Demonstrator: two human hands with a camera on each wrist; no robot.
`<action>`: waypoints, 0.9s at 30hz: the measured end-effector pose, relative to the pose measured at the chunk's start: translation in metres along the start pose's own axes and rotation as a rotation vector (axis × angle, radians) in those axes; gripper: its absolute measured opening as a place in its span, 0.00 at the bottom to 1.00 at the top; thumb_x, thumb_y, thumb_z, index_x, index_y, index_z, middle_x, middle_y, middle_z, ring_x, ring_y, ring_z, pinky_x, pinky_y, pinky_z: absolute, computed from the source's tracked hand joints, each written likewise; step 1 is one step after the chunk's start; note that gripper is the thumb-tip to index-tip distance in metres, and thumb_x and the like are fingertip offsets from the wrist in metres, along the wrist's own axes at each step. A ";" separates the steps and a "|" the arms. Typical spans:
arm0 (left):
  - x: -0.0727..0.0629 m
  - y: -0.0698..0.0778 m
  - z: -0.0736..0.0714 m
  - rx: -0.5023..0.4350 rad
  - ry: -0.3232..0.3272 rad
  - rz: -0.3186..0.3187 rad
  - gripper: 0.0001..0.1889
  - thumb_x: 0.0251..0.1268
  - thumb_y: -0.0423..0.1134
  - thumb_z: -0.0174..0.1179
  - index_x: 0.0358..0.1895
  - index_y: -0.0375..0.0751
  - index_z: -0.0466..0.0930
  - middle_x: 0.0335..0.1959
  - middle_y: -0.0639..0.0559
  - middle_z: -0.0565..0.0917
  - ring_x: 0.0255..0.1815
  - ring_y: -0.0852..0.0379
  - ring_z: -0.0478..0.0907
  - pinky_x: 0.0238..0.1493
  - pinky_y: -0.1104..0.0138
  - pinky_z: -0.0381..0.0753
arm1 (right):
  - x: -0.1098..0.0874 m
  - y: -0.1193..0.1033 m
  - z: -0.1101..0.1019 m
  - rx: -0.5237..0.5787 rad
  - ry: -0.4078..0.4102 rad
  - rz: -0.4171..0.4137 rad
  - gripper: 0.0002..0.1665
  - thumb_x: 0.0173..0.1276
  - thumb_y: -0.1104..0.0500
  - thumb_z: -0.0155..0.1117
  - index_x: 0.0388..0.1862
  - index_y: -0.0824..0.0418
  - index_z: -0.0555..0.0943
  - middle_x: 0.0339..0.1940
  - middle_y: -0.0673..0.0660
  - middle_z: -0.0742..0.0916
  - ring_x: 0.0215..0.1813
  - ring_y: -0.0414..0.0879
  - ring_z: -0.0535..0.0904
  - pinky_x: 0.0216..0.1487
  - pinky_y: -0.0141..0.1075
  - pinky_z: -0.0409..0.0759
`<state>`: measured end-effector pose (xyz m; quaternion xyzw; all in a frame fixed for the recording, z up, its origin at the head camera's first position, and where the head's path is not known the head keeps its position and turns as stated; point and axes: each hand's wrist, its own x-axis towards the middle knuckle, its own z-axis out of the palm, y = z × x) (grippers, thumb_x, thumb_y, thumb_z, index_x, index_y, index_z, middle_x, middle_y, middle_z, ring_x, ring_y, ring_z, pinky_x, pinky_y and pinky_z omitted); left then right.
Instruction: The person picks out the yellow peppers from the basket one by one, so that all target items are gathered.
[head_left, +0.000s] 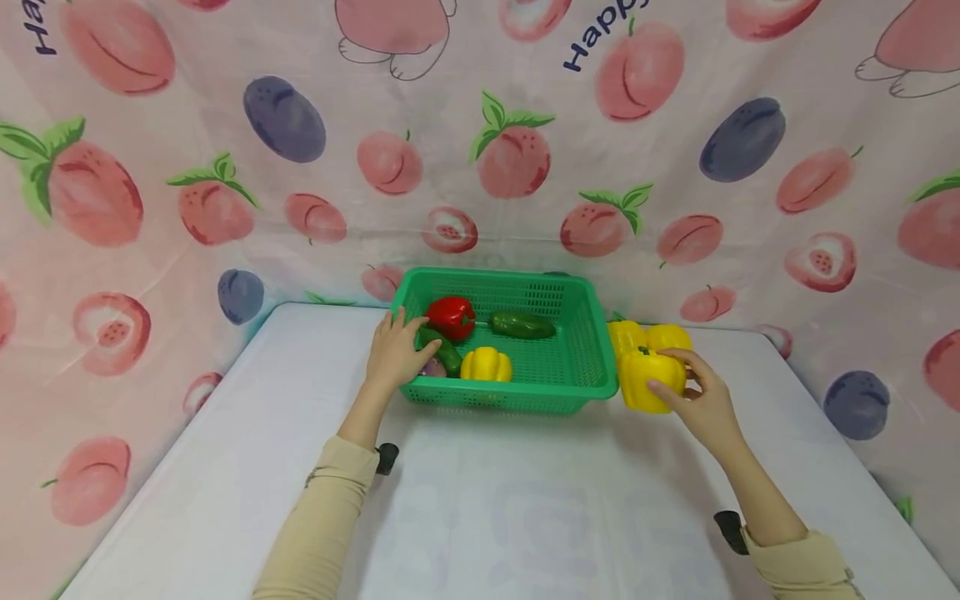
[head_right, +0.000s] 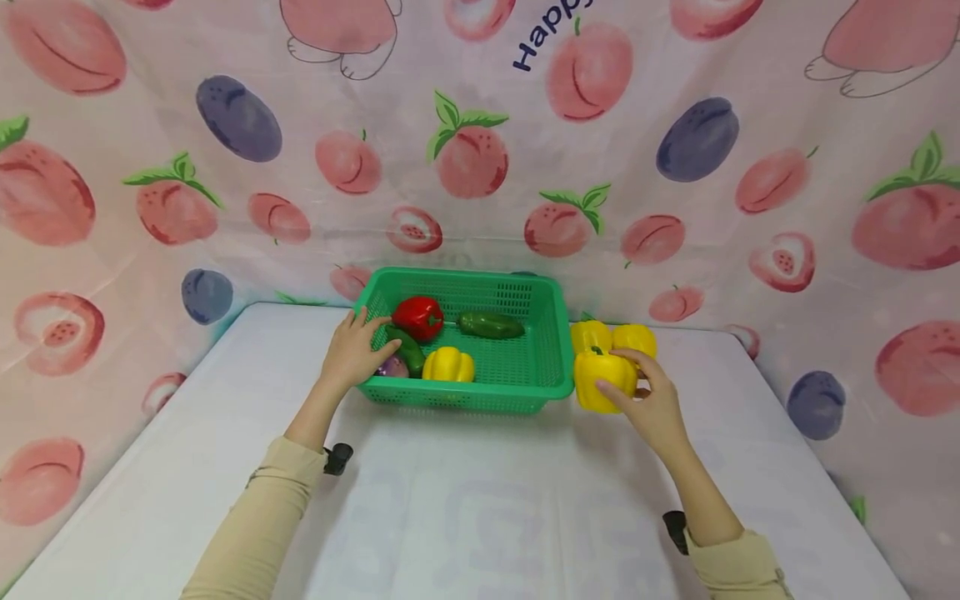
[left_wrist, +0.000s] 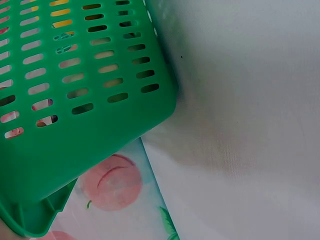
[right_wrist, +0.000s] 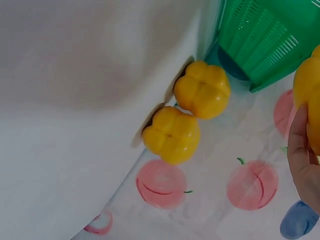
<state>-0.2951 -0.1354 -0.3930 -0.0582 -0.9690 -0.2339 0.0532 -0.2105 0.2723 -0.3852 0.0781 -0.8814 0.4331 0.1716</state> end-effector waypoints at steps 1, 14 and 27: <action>0.000 0.000 0.000 0.002 0.000 0.000 0.30 0.68 0.55 0.50 0.68 0.42 0.66 0.73 0.31 0.52 0.75 0.32 0.43 0.75 0.46 0.43 | 0.000 0.001 0.000 -0.011 -0.002 0.013 0.24 0.66 0.58 0.63 0.58 0.65 0.71 0.52 0.52 0.76 0.43 0.35 0.66 0.39 0.13 0.69; -0.002 -0.001 -0.001 -0.005 0.000 -0.002 0.30 0.67 0.54 0.50 0.68 0.41 0.66 0.73 0.30 0.52 0.75 0.32 0.42 0.75 0.45 0.44 | 0.003 0.021 0.002 -0.077 -0.029 0.067 0.27 0.65 0.55 0.63 0.59 0.66 0.70 0.55 0.67 0.77 0.44 0.46 0.66 0.36 0.17 0.68; -0.002 0.002 -0.001 -0.009 0.000 0.001 0.30 0.67 0.54 0.51 0.67 0.41 0.66 0.73 0.30 0.52 0.75 0.32 0.42 0.75 0.45 0.43 | 0.012 0.035 0.011 -0.141 -0.086 0.061 0.28 0.64 0.53 0.64 0.57 0.68 0.71 0.53 0.70 0.78 0.46 0.56 0.71 0.42 0.36 0.71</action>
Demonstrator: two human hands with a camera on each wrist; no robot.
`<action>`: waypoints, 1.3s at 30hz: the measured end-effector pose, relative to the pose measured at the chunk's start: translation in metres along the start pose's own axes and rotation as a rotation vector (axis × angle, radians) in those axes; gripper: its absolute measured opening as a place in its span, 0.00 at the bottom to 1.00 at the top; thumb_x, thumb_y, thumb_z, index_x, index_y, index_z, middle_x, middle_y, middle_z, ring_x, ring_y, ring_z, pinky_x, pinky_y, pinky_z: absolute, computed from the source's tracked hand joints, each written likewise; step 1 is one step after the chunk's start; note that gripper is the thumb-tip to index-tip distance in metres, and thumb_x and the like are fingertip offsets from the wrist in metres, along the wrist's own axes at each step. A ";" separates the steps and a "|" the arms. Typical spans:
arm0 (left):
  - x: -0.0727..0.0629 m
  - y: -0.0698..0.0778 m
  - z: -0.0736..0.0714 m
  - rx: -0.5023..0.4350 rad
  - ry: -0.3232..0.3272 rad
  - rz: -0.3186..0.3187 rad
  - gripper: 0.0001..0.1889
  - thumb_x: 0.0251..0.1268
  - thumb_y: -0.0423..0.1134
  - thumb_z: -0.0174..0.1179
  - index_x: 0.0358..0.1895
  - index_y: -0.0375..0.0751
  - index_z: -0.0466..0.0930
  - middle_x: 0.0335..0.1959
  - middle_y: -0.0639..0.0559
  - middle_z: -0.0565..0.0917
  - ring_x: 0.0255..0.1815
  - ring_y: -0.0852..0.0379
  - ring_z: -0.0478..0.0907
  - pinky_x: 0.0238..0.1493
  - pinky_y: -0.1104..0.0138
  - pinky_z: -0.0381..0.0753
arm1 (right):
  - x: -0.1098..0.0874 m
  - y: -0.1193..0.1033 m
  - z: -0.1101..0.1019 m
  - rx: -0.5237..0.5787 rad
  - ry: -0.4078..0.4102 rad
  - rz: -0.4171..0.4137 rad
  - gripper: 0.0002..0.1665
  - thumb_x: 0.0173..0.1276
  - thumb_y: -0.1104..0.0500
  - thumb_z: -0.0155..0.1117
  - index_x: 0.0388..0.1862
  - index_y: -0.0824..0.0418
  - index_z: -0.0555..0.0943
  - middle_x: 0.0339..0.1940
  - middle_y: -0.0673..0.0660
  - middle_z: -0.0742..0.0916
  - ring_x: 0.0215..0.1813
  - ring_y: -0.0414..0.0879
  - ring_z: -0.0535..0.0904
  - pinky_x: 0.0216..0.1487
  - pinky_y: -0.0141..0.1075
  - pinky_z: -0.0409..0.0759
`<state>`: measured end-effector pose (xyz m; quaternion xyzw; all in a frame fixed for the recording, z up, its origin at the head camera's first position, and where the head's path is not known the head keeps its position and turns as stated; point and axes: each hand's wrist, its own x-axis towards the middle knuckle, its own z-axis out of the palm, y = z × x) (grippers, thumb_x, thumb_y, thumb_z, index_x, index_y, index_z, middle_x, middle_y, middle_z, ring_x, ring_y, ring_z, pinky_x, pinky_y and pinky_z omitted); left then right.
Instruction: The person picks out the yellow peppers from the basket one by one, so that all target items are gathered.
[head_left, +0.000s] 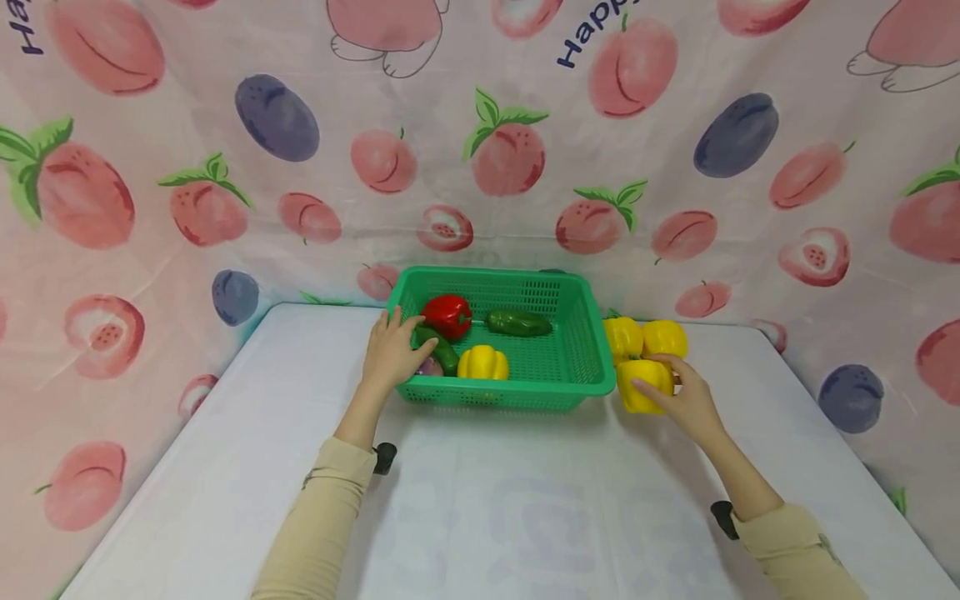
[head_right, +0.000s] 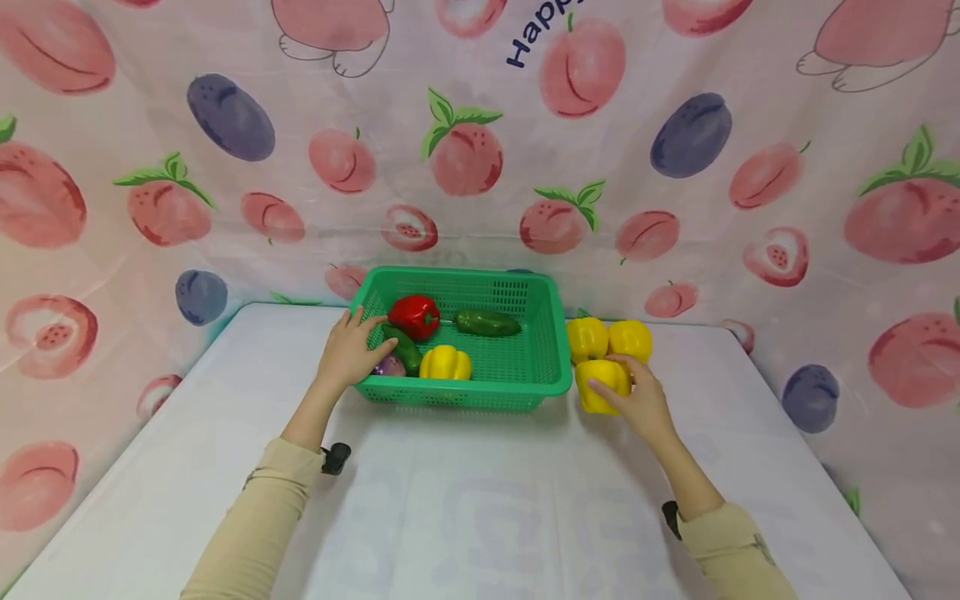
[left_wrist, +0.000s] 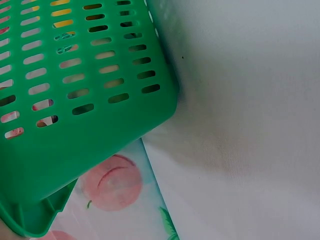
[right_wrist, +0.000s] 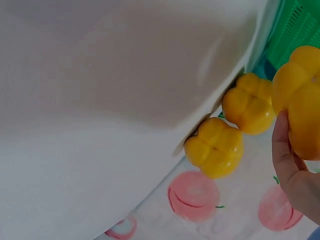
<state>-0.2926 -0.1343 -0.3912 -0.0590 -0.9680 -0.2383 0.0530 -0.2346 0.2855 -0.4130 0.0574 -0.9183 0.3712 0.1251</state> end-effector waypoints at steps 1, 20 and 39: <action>0.000 0.000 0.000 0.001 -0.001 0.001 0.30 0.67 0.54 0.51 0.67 0.41 0.66 0.73 0.30 0.52 0.75 0.31 0.42 0.75 0.45 0.43 | 0.001 0.001 0.000 -0.002 -0.008 0.006 0.28 0.65 0.53 0.63 0.57 0.68 0.71 0.53 0.70 0.78 0.46 0.57 0.71 0.43 0.38 0.71; 0.002 -0.001 0.001 0.003 0.003 -0.002 0.30 0.67 0.54 0.51 0.67 0.42 0.66 0.73 0.31 0.52 0.75 0.32 0.42 0.75 0.45 0.44 | 0.025 0.017 0.015 -0.098 -0.108 0.046 0.34 0.65 0.47 0.62 0.58 0.72 0.70 0.54 0.74 0.78 0.47 0.60 0.75 0.46 0.47 0.76; 0.002 -0.001 0.001 0.006 0.007 0.002 0.30 0.67 0.54 0.51 0.67 0.41 0.66 0.73 0.30 0.53 0.75 0.31 0.42 0.75 0.45 0.44 | 0.033 0.009 0.015 -0.168 -0.160 0.080 0.34 0.66 0.47 0.61 0.59 0.72 0.70 0.54 0.76 0.78 0.50 0.66 0.76 0.49 0.57 0.76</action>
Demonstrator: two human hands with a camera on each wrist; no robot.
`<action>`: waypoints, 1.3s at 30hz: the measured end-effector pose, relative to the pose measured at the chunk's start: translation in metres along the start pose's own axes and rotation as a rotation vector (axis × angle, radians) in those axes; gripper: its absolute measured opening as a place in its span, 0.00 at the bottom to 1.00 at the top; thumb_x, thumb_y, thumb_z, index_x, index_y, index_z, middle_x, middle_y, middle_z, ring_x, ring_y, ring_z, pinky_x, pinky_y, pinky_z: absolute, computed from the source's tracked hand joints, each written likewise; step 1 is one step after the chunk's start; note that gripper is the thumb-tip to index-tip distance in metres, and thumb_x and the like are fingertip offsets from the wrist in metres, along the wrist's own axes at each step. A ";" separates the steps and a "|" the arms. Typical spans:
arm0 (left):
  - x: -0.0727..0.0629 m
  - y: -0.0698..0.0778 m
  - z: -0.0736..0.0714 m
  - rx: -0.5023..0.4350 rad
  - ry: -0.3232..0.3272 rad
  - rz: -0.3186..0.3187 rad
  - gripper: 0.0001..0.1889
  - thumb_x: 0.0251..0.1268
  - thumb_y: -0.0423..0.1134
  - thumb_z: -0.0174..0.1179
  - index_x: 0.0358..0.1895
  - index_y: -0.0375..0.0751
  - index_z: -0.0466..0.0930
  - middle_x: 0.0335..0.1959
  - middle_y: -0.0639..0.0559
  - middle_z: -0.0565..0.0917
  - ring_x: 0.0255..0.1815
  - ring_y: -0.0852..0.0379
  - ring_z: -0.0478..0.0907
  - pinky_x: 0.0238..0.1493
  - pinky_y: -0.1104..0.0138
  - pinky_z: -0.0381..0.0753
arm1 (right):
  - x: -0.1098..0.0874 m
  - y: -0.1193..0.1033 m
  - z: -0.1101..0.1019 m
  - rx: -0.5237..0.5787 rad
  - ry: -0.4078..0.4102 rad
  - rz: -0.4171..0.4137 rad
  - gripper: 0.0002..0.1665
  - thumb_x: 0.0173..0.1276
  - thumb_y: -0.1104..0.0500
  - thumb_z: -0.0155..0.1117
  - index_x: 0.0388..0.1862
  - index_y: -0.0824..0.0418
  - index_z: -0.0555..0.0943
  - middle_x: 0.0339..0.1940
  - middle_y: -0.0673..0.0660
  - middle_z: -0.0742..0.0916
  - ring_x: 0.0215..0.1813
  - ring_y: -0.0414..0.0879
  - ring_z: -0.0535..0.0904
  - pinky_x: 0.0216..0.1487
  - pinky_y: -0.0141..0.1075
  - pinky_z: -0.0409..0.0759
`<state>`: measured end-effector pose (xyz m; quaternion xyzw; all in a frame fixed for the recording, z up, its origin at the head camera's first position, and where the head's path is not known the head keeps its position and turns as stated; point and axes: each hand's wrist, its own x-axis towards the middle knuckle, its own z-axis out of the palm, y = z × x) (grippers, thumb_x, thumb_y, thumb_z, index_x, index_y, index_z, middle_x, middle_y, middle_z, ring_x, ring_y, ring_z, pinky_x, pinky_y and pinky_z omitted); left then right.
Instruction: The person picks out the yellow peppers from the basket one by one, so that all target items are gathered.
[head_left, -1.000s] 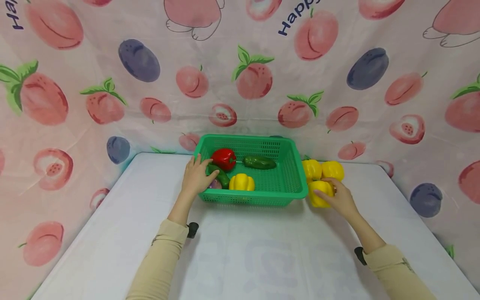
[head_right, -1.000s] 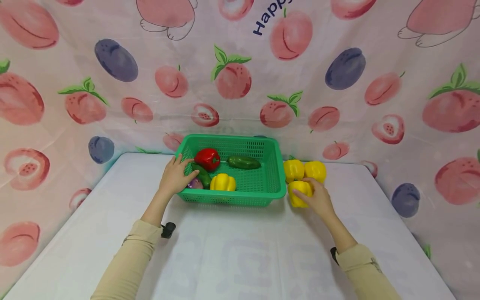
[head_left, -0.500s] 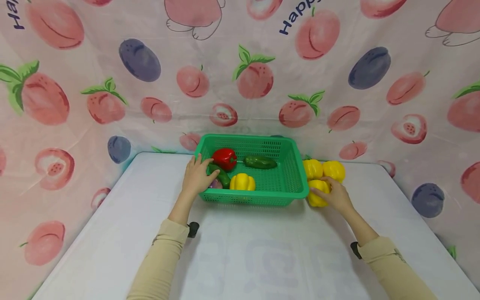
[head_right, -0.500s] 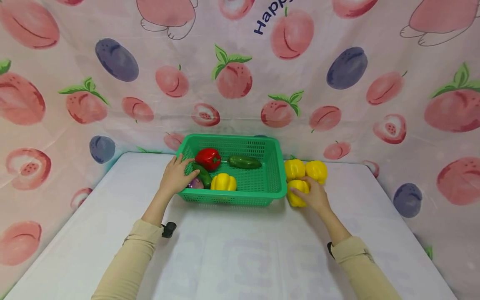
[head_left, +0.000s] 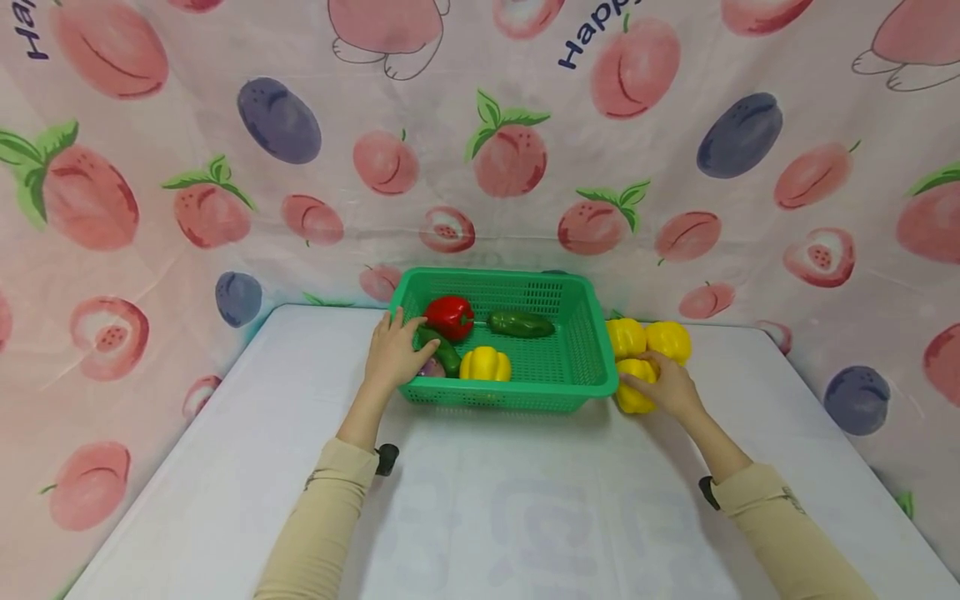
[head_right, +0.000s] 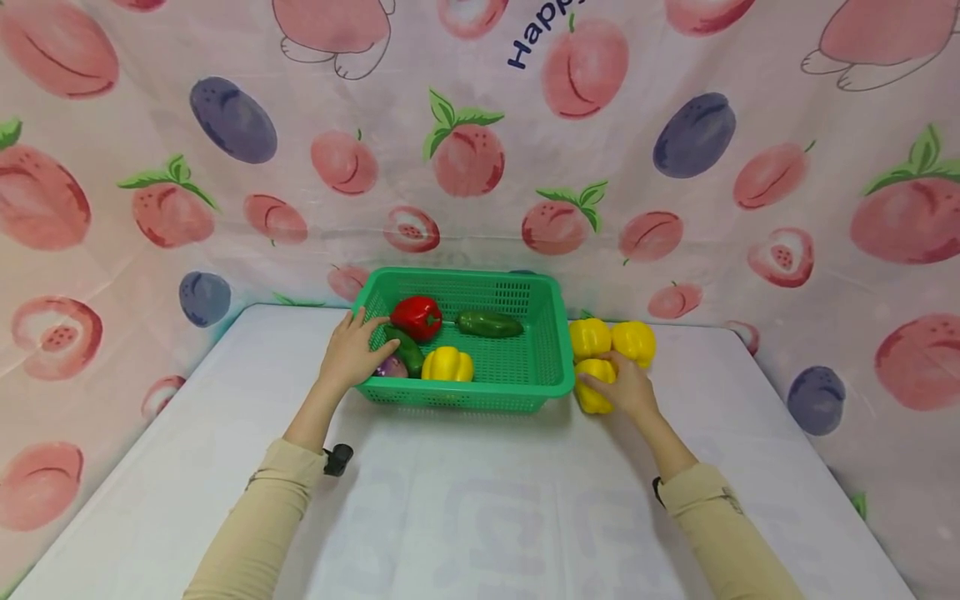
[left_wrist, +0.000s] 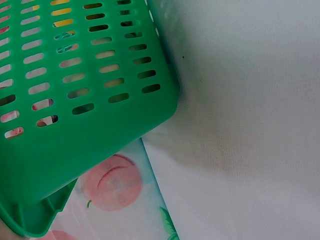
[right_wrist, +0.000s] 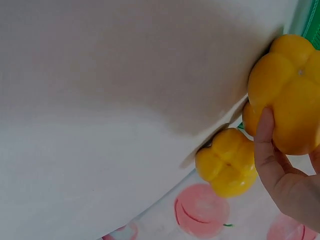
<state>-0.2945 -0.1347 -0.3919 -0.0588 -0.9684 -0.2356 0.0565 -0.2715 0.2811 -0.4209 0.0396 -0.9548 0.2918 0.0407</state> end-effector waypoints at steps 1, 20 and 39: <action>0.000 0.000 0.000 0.000 0.000 0.000 0.30 0.67 0.54 0.51 0.67 0.41 0.66 0.73 0.30 0.53 0.75 0.31 0.42 0.75 0.45 0.44 | 0.000 0.000 0.000 0.000 -0.003 0.001 0.34 0.66 0.47 0.60 0.59 0.72 0.69 0.54 0.76 0.78 0.50 0.67 0.76 0.50 0.58 0.76; -0.003 0.001 0.002 -0.008 0.006 0.000 0.30 0.67 0.53 0.51 0.67 0.41 0.67 0.73 0.30 0.53 0.75 0.31 0.43 0.75 0.45 0.45 | 0.003 0.004 0.008 0.022 -0.036 0.036 0.32 0.67 0.52 0.59 0.60 0.73 0.66 0.58 0.77 0.75 0.55 0.70 0.72 0.56 0.63 0.70; -0.002 0.002 -0.001 -0.006 0.008 -0.002 0.30 0.67 0.53 0.51 0.67 0.41 0.66 0.73 0.30 0.52 0.75 0.32 0.43 0.74 0.45 0.45 | 0.003 -0.005 0.007 -0.004 -0.042 0.067 0.33 0.66 0.52 0.59 0.61 0.72 0.65 0.59 0.77 0.74 0.58 0.71 0.71 0.57 0.63 0.70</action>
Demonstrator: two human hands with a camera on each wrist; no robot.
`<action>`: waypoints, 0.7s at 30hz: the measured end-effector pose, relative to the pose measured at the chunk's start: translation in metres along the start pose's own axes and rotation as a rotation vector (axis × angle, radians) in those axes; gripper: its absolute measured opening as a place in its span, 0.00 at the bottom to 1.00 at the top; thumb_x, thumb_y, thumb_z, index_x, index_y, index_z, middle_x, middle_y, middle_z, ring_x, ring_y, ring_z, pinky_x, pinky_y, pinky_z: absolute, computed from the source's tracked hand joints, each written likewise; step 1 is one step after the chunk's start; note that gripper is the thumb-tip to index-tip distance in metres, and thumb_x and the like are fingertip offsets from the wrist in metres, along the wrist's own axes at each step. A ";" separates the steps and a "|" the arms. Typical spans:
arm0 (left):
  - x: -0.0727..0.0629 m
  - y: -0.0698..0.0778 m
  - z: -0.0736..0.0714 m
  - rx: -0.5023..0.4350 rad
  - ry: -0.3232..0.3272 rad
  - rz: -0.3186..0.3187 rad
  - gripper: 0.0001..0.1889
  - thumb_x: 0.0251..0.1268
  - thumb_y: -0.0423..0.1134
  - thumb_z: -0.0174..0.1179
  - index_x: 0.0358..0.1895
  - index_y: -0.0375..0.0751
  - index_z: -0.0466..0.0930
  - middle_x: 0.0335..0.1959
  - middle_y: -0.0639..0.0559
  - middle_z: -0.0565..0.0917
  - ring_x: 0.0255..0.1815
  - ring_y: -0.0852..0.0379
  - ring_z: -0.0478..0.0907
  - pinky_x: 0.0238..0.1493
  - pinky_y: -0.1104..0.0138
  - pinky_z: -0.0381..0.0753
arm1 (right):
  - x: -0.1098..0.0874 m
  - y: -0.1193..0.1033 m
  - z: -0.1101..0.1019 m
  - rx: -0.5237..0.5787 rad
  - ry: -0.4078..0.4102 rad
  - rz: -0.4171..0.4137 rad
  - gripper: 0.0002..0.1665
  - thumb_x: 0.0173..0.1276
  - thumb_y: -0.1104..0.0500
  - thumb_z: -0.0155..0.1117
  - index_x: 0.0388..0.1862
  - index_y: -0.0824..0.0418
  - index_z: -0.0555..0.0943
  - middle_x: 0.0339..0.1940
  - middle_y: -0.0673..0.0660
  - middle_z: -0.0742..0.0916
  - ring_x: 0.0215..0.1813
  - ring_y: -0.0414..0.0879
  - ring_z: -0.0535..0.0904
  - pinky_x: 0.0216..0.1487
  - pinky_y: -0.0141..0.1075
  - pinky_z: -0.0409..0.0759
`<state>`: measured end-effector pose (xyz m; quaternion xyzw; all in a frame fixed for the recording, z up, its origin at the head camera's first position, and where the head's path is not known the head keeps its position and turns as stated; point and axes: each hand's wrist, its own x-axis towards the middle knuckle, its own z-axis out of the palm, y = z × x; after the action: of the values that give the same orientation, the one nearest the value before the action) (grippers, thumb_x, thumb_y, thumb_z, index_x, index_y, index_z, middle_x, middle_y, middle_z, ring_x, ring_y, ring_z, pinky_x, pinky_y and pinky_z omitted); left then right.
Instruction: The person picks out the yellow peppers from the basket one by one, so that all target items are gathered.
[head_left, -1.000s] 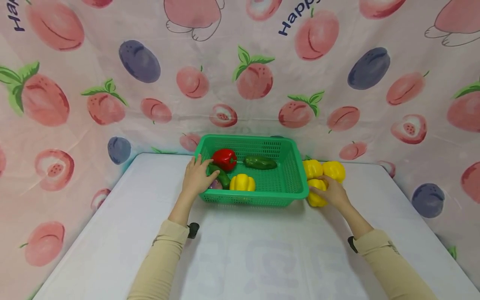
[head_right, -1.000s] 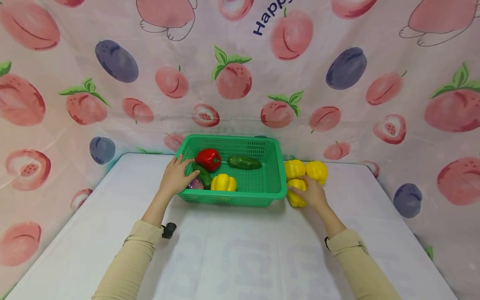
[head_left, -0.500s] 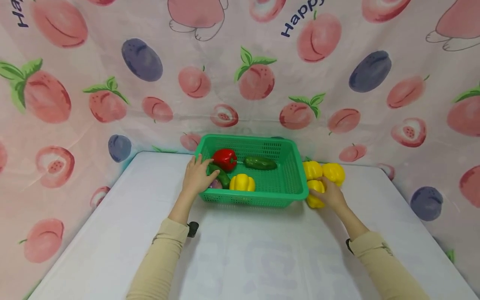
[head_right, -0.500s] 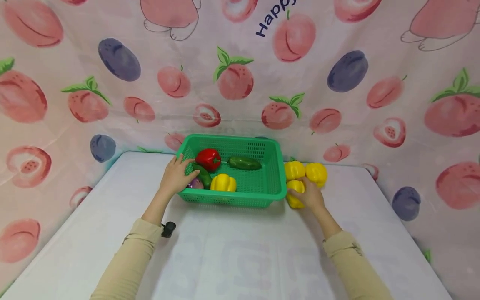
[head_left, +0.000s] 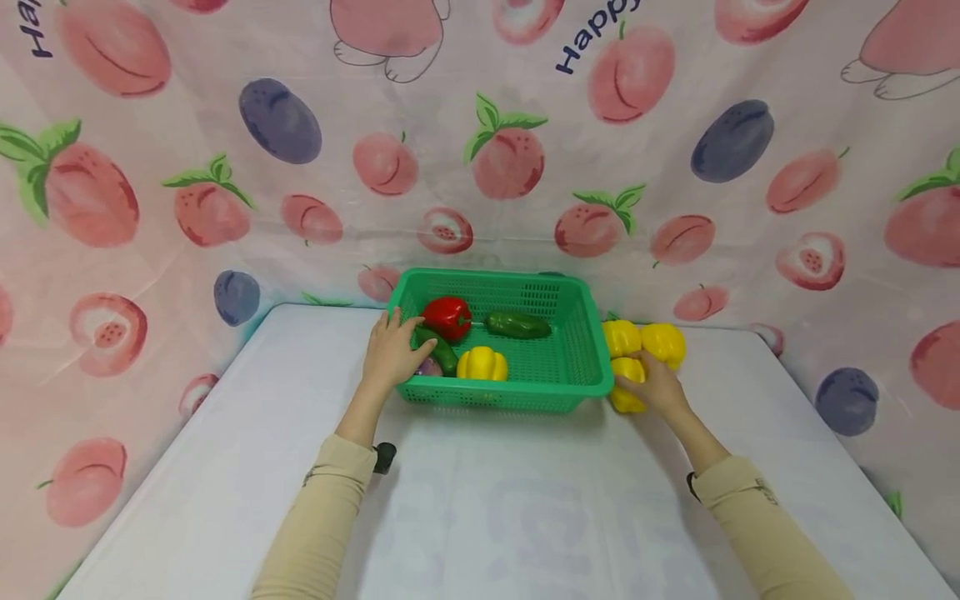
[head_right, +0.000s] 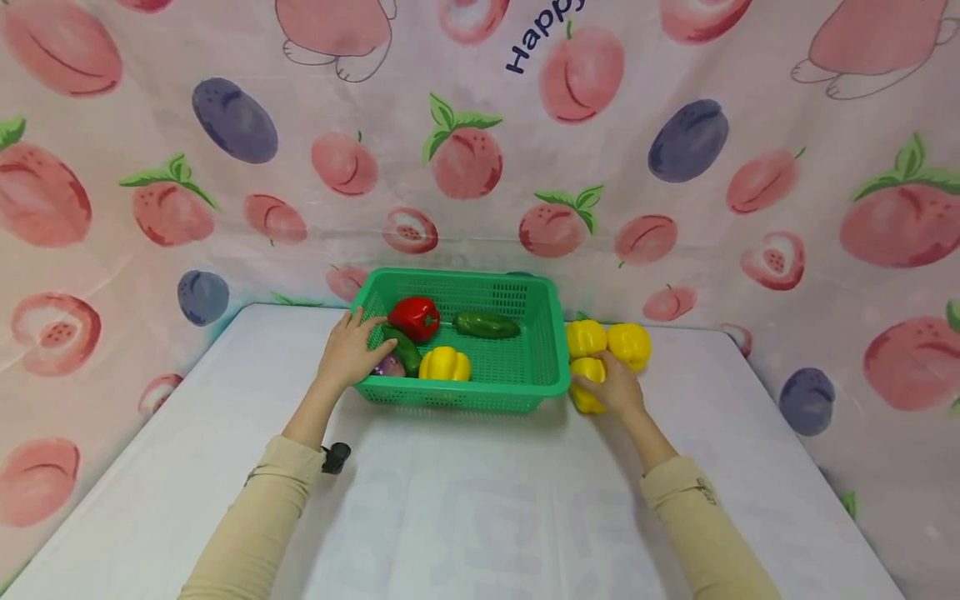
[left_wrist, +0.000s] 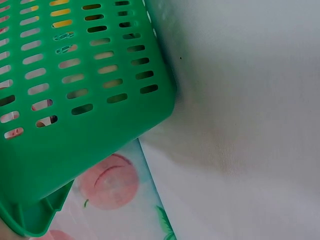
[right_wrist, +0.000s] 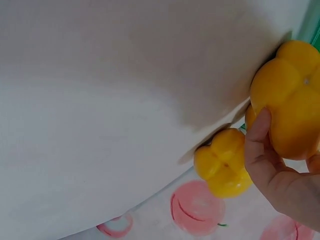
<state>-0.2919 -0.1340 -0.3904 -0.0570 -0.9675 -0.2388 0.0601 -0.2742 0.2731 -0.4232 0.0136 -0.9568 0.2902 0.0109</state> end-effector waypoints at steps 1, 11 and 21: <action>0.000 -0.001 0.000 -0.001 -0.001 -0.003 0.30 0.67 0.53 0.51 0.67 0.41 0.66 0.73 0.30 0.52 0.75 0.32 0.43 0.75 0.45 0.45 | 0.000 0.000 0.001 0.003 -0.001 -0.004 0.33 0.66 0.53 0.59 0.61 0.73 0.64 0.59 0.77 0.73 0.58 0.71 0.71 0.57 0.63 0.70; 0.000 -0.002 -0.001 0.009 -0.015 -0.007 0.30 0.67 0.53 0.50 0.67 0.41 0.66 0.73 0.29 0.51 0.75 0.32 0.42 0.74 0.44 0.44 | 0.001 -0.005 0.001 0.040 -0.032 -0.017 0.32 0.68 0.56 0.55 0.63 0.76 0.62 0.61 0.79 0.71 0.60 0.72 0.68 0.60 0.63 0.67; 0.002 0.000 0.000 0.004 -0.019 -0.008 0.30 0.67 0.54 0.50 0.68 0.41 0.66 0.74 0.30 0.50 0.75 0.32 0.41 0.75 0.45 0.43 | 0.002 -0.006 -0.004 0.062 -0.022 -0.001 0.36 0.69 0.53 0.55 0.65 0.74 0.58 0.63 0.80 0.68 0.60 0.72 0.67 0.59 0.63 0.69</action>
<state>-0.2935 -0.1344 -0.3901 -0.0552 -0.9688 -0.2363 0.0501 -0.2759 0.2699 -0.4167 0.0175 -0.9474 0.3197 0.0002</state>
